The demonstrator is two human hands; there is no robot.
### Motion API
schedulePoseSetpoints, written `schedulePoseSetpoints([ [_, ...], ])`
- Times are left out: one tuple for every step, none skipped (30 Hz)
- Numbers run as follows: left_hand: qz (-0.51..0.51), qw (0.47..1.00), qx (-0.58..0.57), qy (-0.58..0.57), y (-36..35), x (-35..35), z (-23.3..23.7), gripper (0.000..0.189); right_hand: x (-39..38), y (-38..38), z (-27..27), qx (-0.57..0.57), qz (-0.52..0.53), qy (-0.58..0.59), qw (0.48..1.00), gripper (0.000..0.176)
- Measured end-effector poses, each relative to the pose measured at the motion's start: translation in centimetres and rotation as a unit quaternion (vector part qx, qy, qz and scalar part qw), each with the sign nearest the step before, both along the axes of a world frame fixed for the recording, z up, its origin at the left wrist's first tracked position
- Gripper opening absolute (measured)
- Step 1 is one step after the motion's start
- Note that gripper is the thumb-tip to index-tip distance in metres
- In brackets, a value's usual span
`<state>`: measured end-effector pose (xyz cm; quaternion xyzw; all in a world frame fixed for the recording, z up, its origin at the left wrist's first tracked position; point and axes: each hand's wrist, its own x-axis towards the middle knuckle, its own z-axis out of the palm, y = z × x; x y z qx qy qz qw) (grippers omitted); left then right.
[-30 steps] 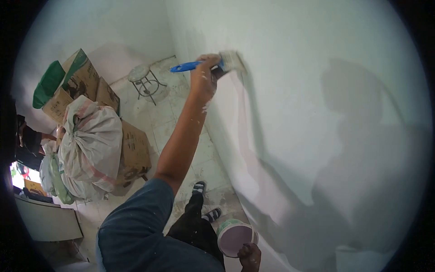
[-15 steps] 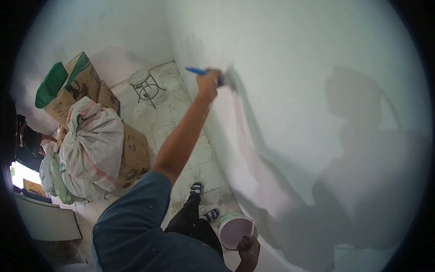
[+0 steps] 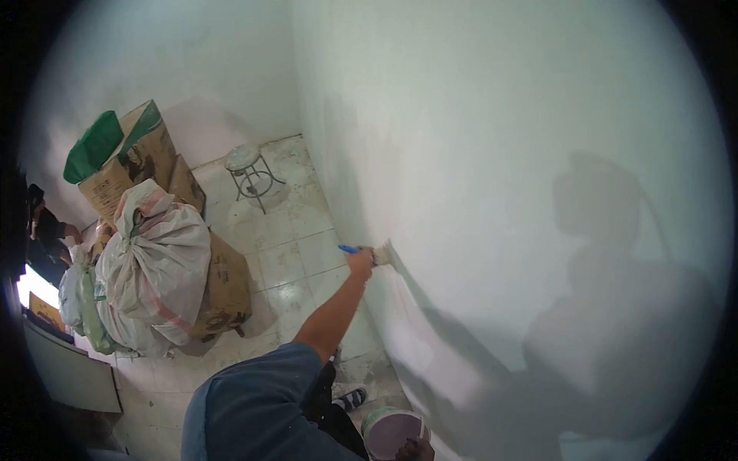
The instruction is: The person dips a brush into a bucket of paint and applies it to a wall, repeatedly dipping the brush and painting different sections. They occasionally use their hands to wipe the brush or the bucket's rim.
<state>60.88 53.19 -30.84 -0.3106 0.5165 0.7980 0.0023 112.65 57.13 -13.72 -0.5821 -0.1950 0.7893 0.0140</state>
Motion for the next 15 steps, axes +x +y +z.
schedulePoseSetpoints([
  [-0.024,0.997,0.007,0.069,-0.1,-0.6,2.1,0.016,0.4,-0.2,0.9,0.023,0.017,-0.022,0.999,0.028],
  [-0.047,0.990,0.009,0.135,-0.5,-0.6,5.5,0.015,2.2,0.4,-0.8,0.021,0.009,-0.032,0.999,0.028],
  [-0.035,0.985,-0.055,0.159,-0.2,-0.6,12.6,0.014,4.1,1.8,-4.6,-0.032,0.020,0.083,0.996,0.027],
  [-0.021,0.967,-0.005,0.254,-0.1,-1.3,18.1,0.012,5.7,2.1,-6.6,-0.084,0.029,0.199,0.976,0.026],
  [-0.063,0.945,0.023,0.320,-0.5,-3.1,22.4,0.010,6.3,1.8,-5.9,-0.086,0.022,0.192,0.977,0.026],
  [-0.098,0.930,0.072,0.347,-1.5,-2.6,28.7,0.008,5.5,1.8,-4.7,-0.077,0.023,0.169,0.982,0.027],
  [-0.119,0.913,0.136,0.366,-2.3,-2.5,33.6,0.009,4.8,2.0,-3.8,-0.066,0.025,0.147,0.987,0.029],
  [-0.136,0.888,0.190,0.397,-3.4,-1.2,38.8,0.010,4.8,2.0,-3.4,-0.065,0.024,0.144,0.987,0.029],
  [-0.152,0.858,0.243,0.427,-4.1,-0.3,41.8,0.012,4.5,2.0,-3.3,-0.053,0.017,0.141,0.989,0.029],
  [-0.150,0.859,0.243,0.424,-3.9,-0.4,41.3,0.012,4.3,1.9,-3.4,-0.041,0.010,0.136,0.990,0.029],
  [-0.146,0.866,0.221,0.424,-3.4,-0.5,40.3,0.013,4.3,1.8,-3.9,-0.042,0.011,0.130,0.991,0.029],
  [-0.140,0.874,0.199,0.420,-2.7,-0.7,38.7,0.016,4.3,1.7,-4.4,-0.046,0.005,0.141,0.989,0.028],
  [-0.161,0.865,0.289,0.376,-1.8,-0.5,35.1,0.016,4.7,1.8,-4.7,-0.050,0.000,0.149,0.988,0.028],
  [-0.148,0.881,0.271,0.357,-1.6,-0.5,30.8,0.019,5.3,1.8,-5.0,-0.049,0.000,0.138,0.989,0.028],
  [-0.139,0.894,0.253,0.342,-1.6,-0.8,26.1,0.022,5.8,1.6,-5.3,-0.032,0.029,0.158,0.987,0.029],
])
